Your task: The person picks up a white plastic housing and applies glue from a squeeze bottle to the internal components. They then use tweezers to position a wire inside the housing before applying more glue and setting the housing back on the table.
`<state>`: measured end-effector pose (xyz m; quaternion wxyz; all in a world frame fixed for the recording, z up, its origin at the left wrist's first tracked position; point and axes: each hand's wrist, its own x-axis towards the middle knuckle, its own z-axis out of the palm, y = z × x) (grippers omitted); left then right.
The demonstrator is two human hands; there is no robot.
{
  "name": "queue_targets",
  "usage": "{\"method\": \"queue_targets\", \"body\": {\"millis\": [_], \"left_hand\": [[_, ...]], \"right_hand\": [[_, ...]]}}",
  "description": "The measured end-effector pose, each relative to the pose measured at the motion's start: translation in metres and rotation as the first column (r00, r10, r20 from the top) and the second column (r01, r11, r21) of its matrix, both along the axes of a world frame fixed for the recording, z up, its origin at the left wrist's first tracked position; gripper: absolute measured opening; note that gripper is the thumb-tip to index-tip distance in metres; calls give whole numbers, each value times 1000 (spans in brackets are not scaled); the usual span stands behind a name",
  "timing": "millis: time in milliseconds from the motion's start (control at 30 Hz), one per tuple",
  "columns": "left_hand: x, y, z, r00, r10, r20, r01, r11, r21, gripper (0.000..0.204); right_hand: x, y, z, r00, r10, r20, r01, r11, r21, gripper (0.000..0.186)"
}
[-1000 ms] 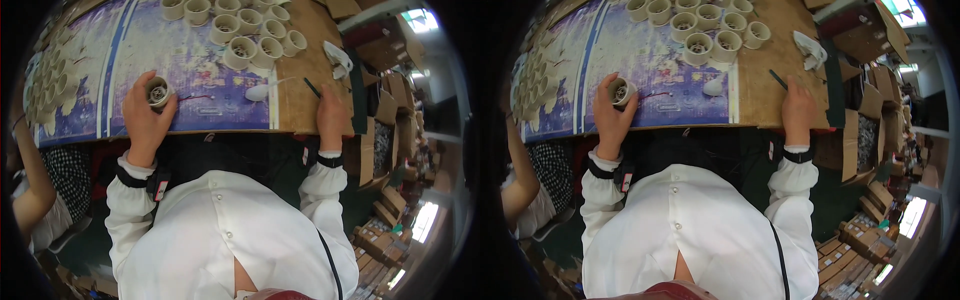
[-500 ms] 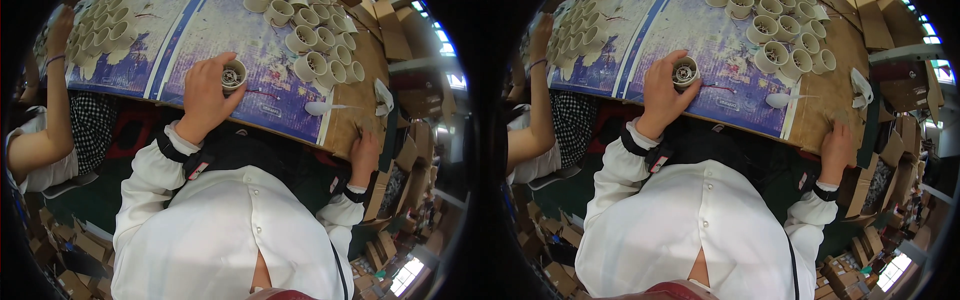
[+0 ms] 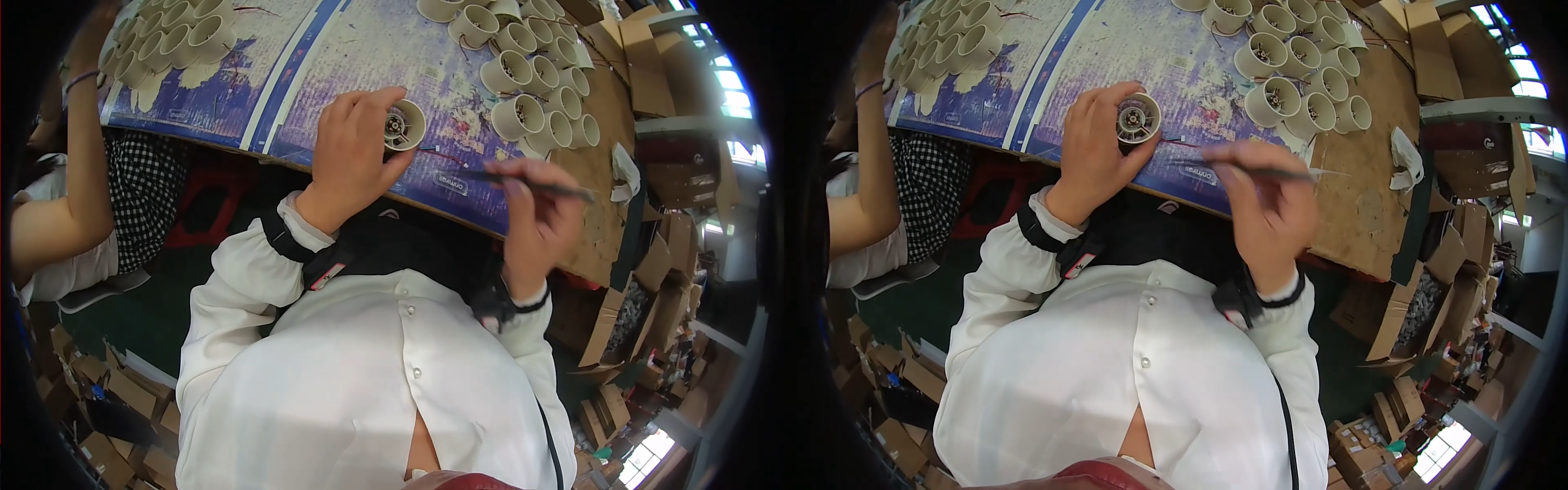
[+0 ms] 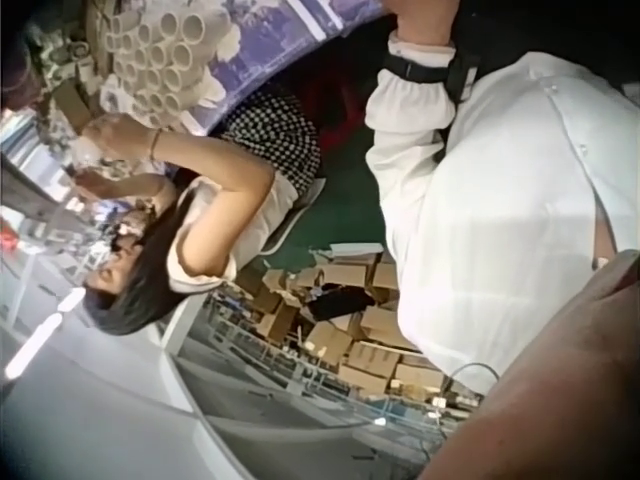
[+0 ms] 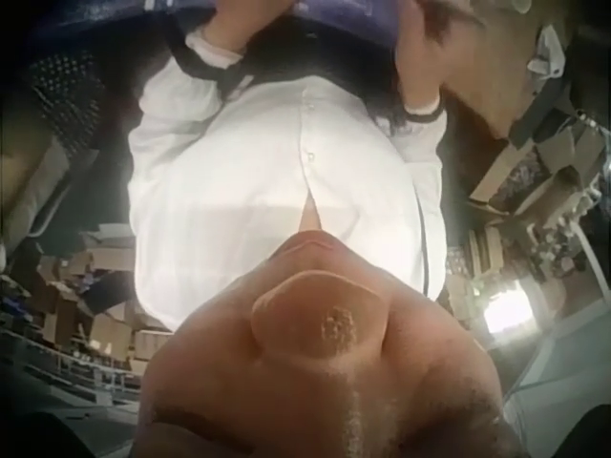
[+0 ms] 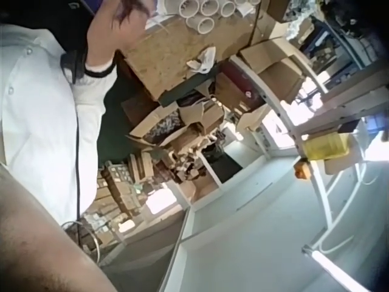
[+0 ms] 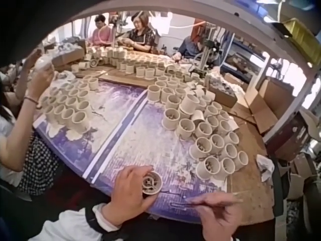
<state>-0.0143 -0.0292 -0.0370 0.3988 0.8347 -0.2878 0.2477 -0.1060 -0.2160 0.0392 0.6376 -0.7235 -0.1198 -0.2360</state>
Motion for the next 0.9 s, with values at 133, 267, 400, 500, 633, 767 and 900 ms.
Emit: {"method": "queue_targets", "body": {"millis": [133,267,400,500,633,767,900], "left_hand": [[-2,0,2,1000,3,-10,-3,1000,-11,68],[-3,1,3,1000,9,-25,-10,1000,-5,69],[-3,1,1,999,13,-37,-13,1000,-6,68],[-2,1,1,999,11,-41,-11,1000,-6,68],[-2,1,1,999,4,-36,-5,1000,-12,68],[-2,0,1,999,5,-32,-6,1000,-11,68],[-2,1,1,999,3,-35,-4,1000,-10,68]], "right_hand": [[33,16,-19,999,-17,-43,12,994,-107,23],[45,19,-35,996,-62,-62,48,977,-209,19],[49,22,-42,991,-127,-32,121,981,-150,14],[51,23,-42,990,-139,-23,134,977,-166,14],[51,21,-42,991,-130,-12,127,977,-170,14],[51,22,-41,989,-144,-18,138,973,-183,14],[52,24,-40,989,-146,6,143,962,-234,14]]}}
